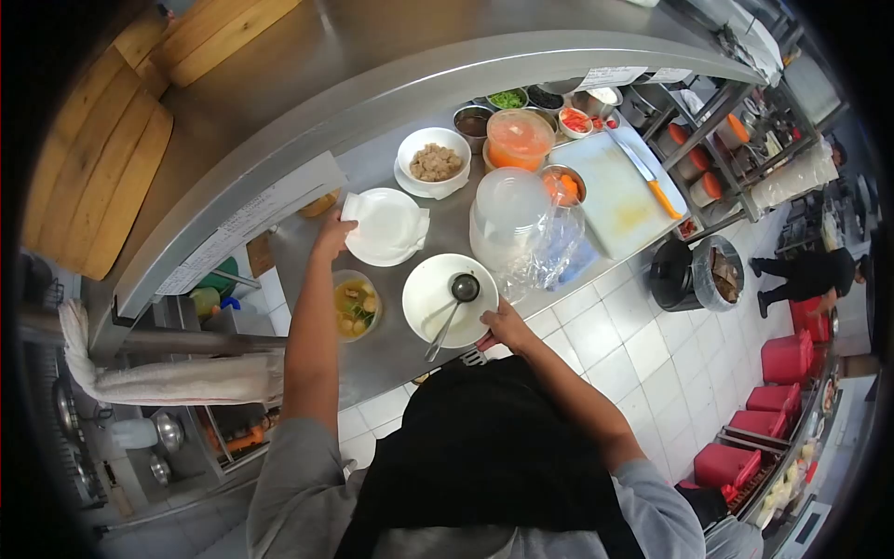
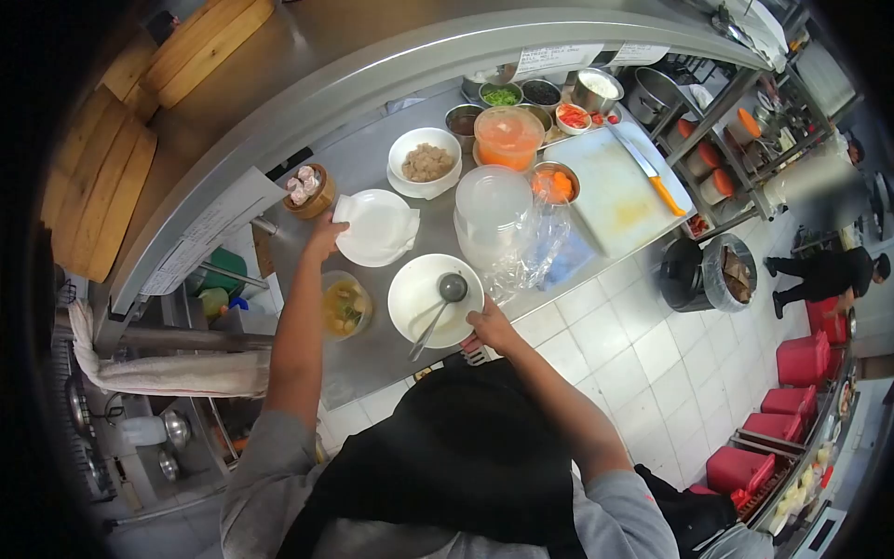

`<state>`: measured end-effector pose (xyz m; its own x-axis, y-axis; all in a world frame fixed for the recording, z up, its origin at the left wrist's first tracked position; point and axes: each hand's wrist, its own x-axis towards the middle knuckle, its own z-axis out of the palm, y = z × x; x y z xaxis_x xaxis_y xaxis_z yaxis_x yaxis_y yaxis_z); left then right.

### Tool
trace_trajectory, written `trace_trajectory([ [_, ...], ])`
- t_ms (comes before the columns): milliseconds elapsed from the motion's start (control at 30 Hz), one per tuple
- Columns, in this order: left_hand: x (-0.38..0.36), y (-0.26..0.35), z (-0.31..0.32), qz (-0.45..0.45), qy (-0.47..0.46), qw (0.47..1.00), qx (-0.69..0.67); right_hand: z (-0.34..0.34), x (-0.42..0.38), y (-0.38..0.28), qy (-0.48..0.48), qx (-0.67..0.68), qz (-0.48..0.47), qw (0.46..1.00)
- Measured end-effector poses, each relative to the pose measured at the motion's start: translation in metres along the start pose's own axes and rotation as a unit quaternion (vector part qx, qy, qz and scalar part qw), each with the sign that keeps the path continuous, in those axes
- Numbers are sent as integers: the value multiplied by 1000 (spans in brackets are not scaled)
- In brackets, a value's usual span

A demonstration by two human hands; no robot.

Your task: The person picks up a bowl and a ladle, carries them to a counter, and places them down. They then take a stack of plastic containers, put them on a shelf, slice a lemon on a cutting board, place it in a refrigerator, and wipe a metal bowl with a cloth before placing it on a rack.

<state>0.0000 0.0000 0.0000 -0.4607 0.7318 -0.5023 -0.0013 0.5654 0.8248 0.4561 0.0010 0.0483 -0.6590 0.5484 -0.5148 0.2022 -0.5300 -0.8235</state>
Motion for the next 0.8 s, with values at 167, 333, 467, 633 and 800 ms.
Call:
trace_trajectory([
  [167,-101,53,-2,118,122,978,-124,-7,-28,-22,-10,-18,27,999],
  [333,-200,81,-33,197,141,955,-172,-9,-88,-65,-42,-22,9,999],
  [467,-244,73,8,236,84,957,-145,-15,-150,-92,-16,-40,3,999],
  [633,-255,49,123,181,-142,968,-100,-11,-223,-91,72,5,-57,996],
  [800,-290,49,222,105,-386,897,-188,10,-286,-47,236,24,-69,969],
])
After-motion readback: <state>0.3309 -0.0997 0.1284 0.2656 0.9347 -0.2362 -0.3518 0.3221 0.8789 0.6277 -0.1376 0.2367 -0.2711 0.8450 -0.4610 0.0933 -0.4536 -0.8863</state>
